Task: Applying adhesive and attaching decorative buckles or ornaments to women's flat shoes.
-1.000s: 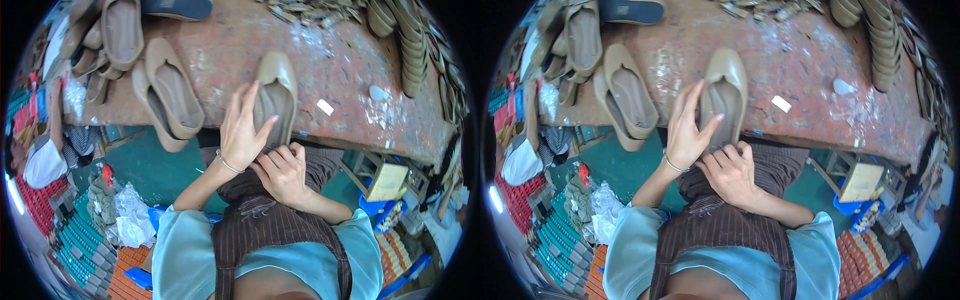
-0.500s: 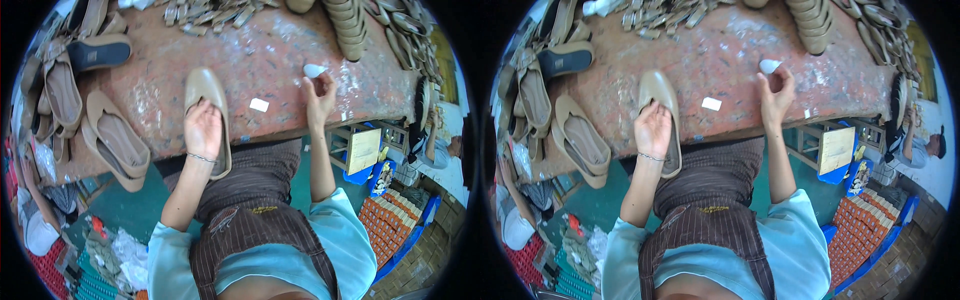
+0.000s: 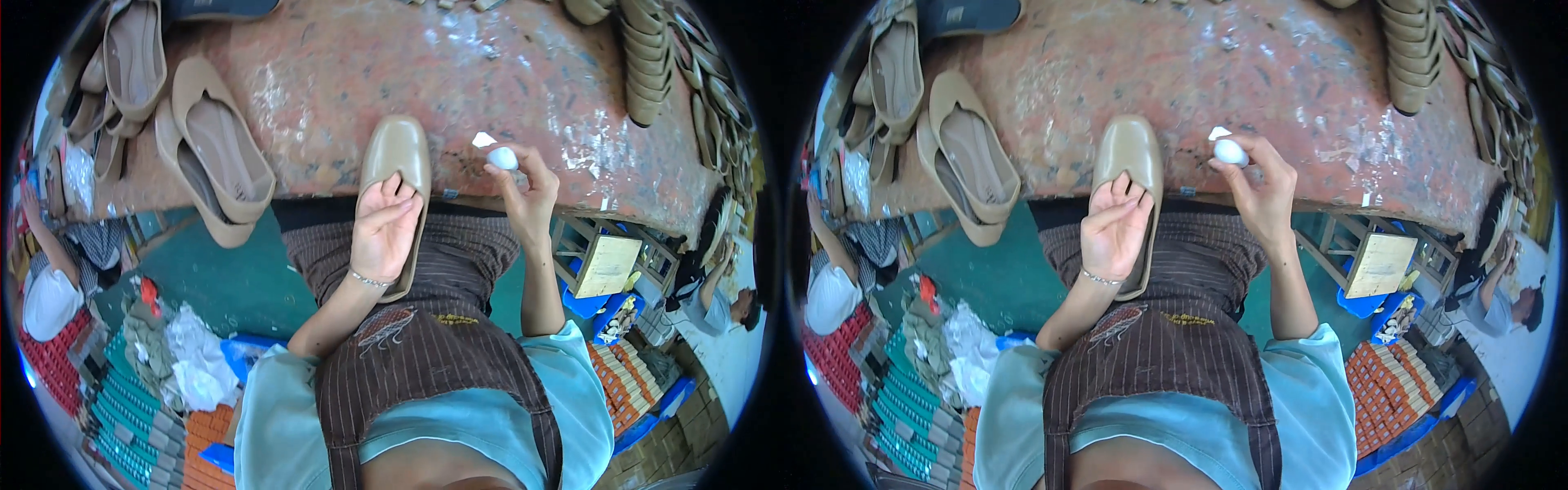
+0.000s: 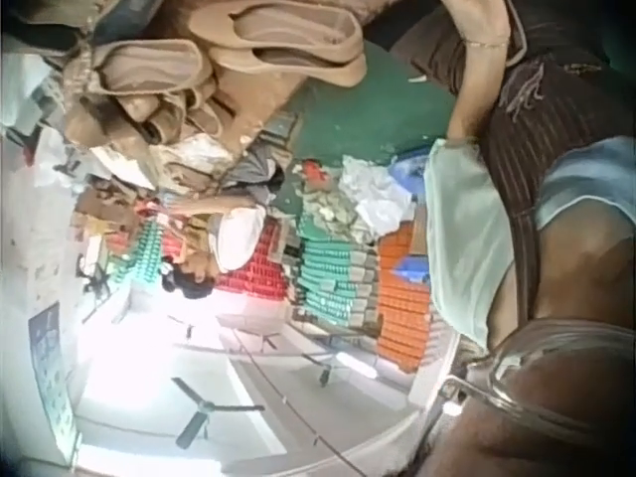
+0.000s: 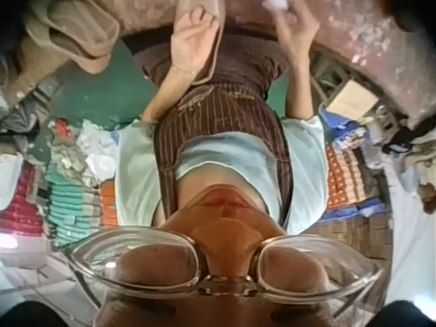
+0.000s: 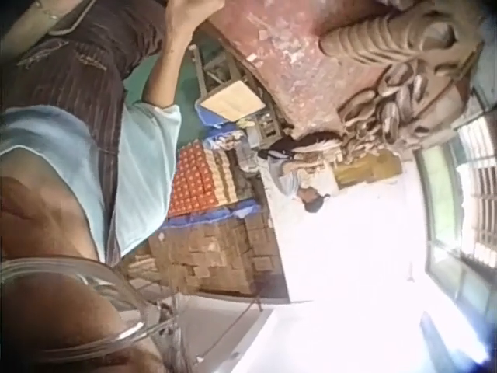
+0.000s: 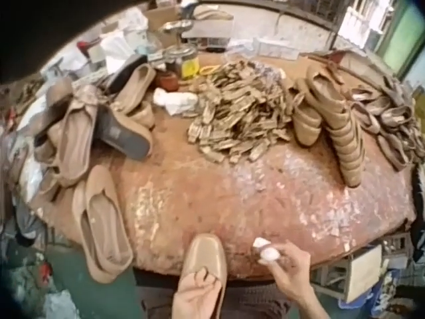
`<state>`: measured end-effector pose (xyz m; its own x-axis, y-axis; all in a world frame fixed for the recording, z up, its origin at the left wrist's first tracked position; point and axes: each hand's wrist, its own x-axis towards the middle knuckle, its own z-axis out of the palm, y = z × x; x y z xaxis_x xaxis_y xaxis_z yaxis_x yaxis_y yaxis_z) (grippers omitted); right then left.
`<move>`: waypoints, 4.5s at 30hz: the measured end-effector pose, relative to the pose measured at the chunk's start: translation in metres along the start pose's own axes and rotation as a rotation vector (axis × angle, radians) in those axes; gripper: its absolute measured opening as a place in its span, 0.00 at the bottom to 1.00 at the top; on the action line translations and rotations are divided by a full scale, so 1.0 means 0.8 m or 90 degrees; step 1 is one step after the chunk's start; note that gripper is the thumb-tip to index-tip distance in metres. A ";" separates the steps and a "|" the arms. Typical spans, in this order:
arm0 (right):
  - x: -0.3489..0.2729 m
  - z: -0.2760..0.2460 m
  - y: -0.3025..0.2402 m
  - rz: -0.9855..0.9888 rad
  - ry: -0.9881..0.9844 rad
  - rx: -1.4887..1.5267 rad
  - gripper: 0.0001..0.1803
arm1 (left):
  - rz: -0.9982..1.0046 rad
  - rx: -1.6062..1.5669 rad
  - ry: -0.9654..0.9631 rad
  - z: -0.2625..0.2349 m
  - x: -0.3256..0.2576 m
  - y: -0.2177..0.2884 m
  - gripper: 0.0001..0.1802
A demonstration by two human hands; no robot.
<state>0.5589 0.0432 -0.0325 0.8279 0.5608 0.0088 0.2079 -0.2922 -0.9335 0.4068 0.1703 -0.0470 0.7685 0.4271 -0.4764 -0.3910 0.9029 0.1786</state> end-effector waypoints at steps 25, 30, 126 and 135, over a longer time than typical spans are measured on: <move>0.013 0.052 -0.050 -0.316 -0.199 -0.415 0.09 | 0.023 0.043 -0.015 -0.003 -0.002 0.000 0.29; 0.016 0.054 -0.055 -0.315 -0.206 -0.420 0.09 | 0.020 0.042 -0.016 -0.002 -0.002 0.001 0.28; 0.003 0.109 -0.064 0.007 -0.059 -0.236 0.09 | -0.010 0.133 0.232 0.012 0.017 0.001 0.13; -0.005 0.081 -0.041 0.127 0.015 0.388 0.10 | 0.073 0.122 0.072 0.052 -0.016 0.034 0.11</move>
<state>0.5154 0.1009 -0.0250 0.8328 0.5221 -0.1841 -0.2782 0.1072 -0.9545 0.4079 0.1913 -0.0001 0.6583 0.5294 -0.5351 -0.3612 0.8459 0.3925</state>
